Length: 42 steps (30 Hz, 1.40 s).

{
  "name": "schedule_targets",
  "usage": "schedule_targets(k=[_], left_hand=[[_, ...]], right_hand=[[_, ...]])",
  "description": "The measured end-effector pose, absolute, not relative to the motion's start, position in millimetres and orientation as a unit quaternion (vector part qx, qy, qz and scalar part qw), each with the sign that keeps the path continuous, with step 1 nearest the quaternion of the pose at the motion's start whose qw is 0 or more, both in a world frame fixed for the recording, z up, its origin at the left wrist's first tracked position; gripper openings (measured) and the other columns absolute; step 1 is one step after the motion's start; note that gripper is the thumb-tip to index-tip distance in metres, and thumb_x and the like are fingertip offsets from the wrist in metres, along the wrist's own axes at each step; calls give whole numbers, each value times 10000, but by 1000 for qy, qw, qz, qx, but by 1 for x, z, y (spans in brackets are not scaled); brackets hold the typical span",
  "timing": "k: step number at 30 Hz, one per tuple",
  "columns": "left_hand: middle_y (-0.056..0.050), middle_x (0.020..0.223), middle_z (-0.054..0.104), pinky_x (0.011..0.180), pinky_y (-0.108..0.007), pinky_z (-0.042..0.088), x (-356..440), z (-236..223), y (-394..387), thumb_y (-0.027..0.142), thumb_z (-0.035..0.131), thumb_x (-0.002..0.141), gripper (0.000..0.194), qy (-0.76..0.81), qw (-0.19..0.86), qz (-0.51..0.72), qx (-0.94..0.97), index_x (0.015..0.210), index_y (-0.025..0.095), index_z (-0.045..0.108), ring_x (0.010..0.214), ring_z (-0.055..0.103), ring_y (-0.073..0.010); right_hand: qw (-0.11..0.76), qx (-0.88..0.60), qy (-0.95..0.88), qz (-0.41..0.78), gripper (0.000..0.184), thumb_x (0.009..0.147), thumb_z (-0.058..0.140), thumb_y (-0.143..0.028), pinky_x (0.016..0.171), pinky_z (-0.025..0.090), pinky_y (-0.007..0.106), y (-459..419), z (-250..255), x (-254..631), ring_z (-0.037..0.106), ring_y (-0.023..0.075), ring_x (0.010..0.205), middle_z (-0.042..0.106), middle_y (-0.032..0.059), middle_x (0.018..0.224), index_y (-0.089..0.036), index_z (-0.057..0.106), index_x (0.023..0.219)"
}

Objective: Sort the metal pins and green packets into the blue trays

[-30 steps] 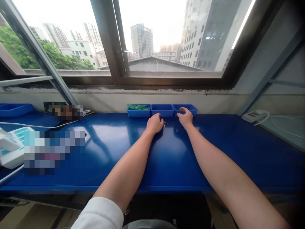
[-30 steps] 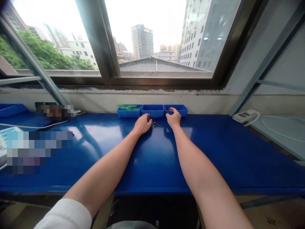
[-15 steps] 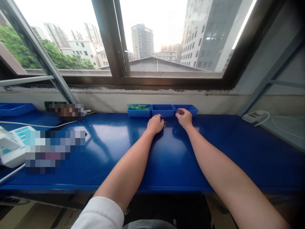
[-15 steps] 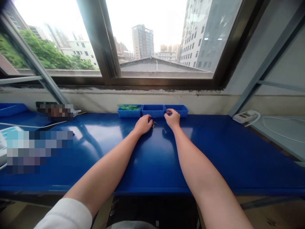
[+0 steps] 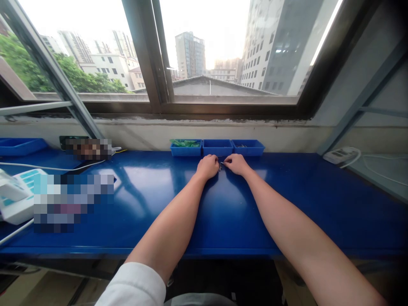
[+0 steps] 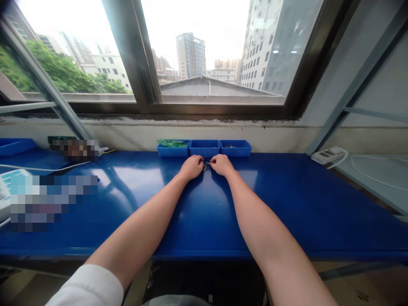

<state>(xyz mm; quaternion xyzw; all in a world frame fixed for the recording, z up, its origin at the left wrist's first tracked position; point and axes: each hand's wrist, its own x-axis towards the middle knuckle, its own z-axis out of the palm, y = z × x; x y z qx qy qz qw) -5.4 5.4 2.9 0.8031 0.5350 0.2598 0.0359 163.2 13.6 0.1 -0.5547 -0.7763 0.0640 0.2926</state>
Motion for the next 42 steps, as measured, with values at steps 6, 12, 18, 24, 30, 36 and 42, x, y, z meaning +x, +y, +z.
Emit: schedule_targets(k=[6,12,18,24,30,36,42], left_hand=[[-78,1047,630,820,-300,467,-5,4,4,260,424,864,275,517,41,275,809,1041,194,624,955,589,-208],[-71,1017,640,829,-280,464,-6,6,1,265,486,849,256,478,58,310,820,1058,185,609,947,591,-191],[-64,964,656,765,-275,454,-5,4,4,285,477,873,216,459,48,342,819,1016,190,608,886,598,-184],[-56,919,672,722,-276,434,-5,7,3,287,458,896,188,494,20,332,804,883,205,627,837,603,-183],[-55,912,673,694,-270,425,-5,8,2,283,442,906,197,495,19,345,798,885,204,621,819,602,-180],[-60,931,669,703,-267,430,-6,9,2,287,424,915,219,490,26,346,800,899,198,624,831,601,-179],[-59,909,663,707,-268,432,-6,7,2,302,420,916,224,482,27,350,803,896,202,619,819,598,-178]], right_hand=[[314,-563,-761,68,155,801,536,-207,727,451,281,13,-2,161,621,190,803,693,78,864,-181,687,827],[397,-517,-747,134,185,826,507,-254,662,441,257,7,4,158,602,152,698,686,39,769,-175,673,844],[412,-501,-740,176,200,792,532,-302,586,419,255,8,5,156,564,138,592,639,19,634,-165,671,746],[506,-479,-663,274,229,694,638,-384,569,461,270,8,6,156,595,158,597,654,43,646,-158,633,733],[536,-482,-611,329,253,628,670,-389,525,441,263,6,11,158,541,129,535,667,46,649,-149,649,705],[544,-457,-604,361,242,604,676,-333,513,416,253,6,11,160,519,114,523,677,43,667,-143,685,754],[547,-445,-610,363,258,606,678,-315,519,413,251,8,9,162,508,109,520,685,38,678,-148,715,798]])
